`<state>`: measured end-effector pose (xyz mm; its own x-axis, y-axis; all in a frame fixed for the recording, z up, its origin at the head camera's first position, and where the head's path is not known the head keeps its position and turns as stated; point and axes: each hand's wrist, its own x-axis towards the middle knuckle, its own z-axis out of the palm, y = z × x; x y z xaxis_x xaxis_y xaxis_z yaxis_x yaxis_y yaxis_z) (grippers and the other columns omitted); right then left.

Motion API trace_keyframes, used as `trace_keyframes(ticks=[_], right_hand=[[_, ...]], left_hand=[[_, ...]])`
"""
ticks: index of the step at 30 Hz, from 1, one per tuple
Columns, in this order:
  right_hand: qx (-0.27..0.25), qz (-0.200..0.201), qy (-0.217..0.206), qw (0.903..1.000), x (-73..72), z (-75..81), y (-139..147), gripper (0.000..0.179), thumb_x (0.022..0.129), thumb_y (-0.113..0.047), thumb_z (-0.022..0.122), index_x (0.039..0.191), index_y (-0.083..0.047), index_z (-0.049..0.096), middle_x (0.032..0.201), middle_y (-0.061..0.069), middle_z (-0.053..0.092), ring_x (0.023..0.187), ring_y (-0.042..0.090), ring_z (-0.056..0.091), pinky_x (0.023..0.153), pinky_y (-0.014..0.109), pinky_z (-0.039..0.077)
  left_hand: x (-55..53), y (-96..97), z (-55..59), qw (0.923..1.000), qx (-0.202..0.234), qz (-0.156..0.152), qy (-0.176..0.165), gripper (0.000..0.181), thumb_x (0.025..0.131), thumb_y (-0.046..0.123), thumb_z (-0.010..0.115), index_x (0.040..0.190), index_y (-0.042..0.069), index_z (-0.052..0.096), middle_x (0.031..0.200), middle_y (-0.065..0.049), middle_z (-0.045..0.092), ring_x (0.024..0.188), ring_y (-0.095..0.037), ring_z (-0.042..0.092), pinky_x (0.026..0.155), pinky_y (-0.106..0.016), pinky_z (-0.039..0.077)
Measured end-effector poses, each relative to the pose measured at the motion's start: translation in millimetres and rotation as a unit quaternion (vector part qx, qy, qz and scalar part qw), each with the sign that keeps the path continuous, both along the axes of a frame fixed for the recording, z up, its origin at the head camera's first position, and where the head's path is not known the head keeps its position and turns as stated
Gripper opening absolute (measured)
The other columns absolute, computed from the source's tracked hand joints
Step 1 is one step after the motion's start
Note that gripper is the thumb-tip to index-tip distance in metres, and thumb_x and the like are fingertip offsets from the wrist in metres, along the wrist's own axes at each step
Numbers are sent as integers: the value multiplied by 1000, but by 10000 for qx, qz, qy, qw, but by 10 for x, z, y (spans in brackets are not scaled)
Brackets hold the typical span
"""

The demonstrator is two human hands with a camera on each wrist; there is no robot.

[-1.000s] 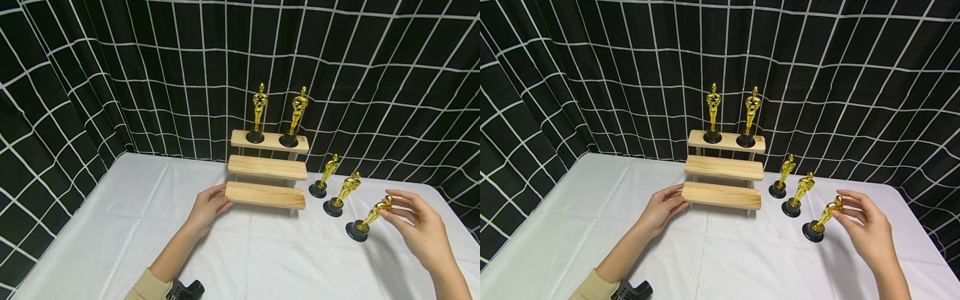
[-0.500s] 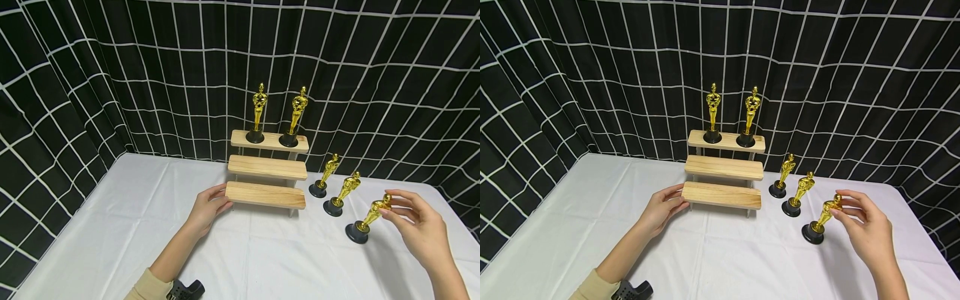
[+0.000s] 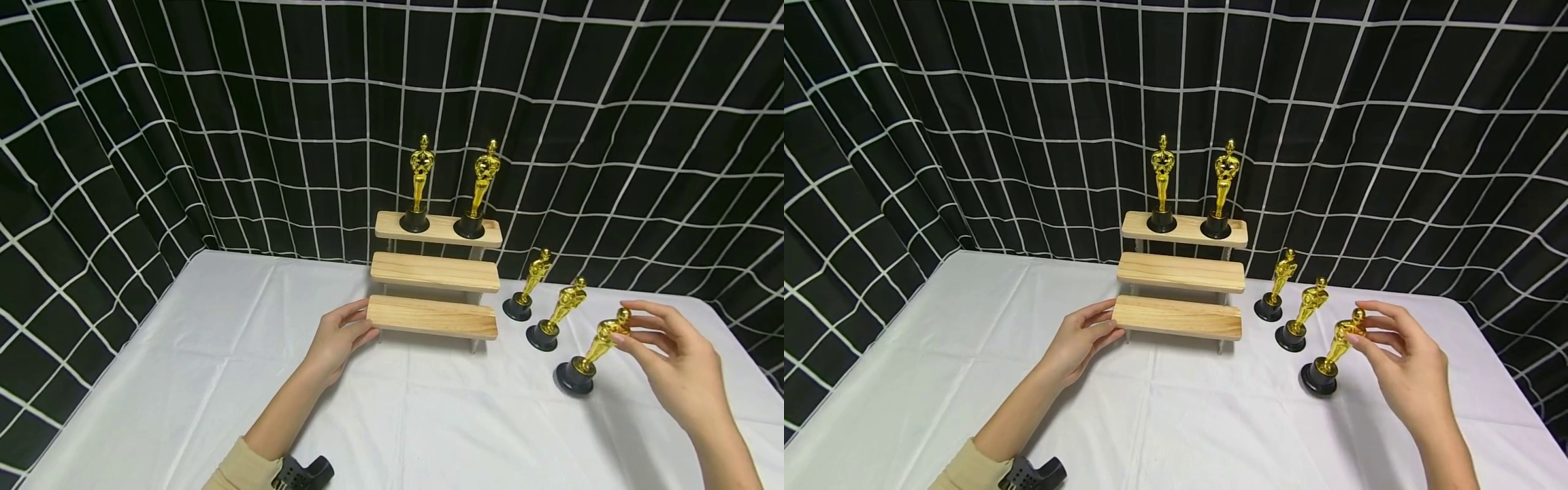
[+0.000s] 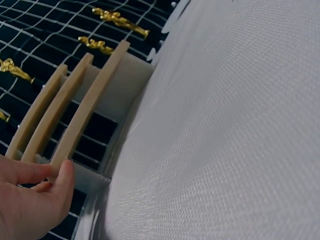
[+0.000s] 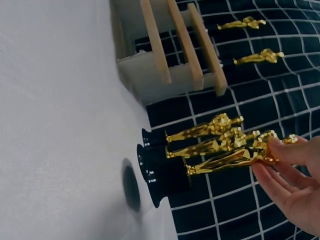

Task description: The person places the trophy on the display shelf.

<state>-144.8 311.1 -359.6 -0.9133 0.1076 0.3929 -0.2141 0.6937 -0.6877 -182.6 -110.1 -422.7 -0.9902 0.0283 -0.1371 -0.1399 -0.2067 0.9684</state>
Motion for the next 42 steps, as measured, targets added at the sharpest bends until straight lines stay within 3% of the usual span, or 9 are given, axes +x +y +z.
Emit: trace_keyframes(ticks=[5,13,34,38,42], right_hand=[[40,160,27,9999,5,52,-53,49,91,8,77,137,-1,62,104,-39,57,86,-23,59,72,-3,54],[178,346,87,9992,1,174,-180,49,91,9,77,137,1,61,103,-35,58,87,-22,59,73,-3,54],[279,888,406,9948,-194,564,-582,47,89,8,79,133,-3,65,102,-27,62,89,-19,61,77,-3,54],[335,1004,472,9933,-252,665,-691,45,91,7,79,132,-5,66,104,-11,69,88,-19,61,74,-2,54],[322,1088,455,9925,-306,768,-798,47,91,7,78,135,-5,65,110,13,71,86,-19,61,72,-1,55]], left_hand=[[-1,1,7,10000,21,44,-70,48,102,-14,50,150,-13,47,136,-31,51,106,-20,67,99,-24,64],[6,9,17,10000,-10,44,-12,48,102,-13,50,151,-14,46,139,-33,50,114,-28,66,100,-26,64],[2,3,12,10000,-52,-4,32,48,103,-12,48,151,-14,45,141,-34,51,107,-21,67,101,-27,64],[4,6,18,10000,-58,2,39,48,103,-11,48,151,-14,45,142,-35,51,110,-24,67,101,-28,63],[5,9,15,10000,-42,-1,56,48,103,-11,48,151,-14,45,142,-35,51,112,-26,66,101,-27,64]])
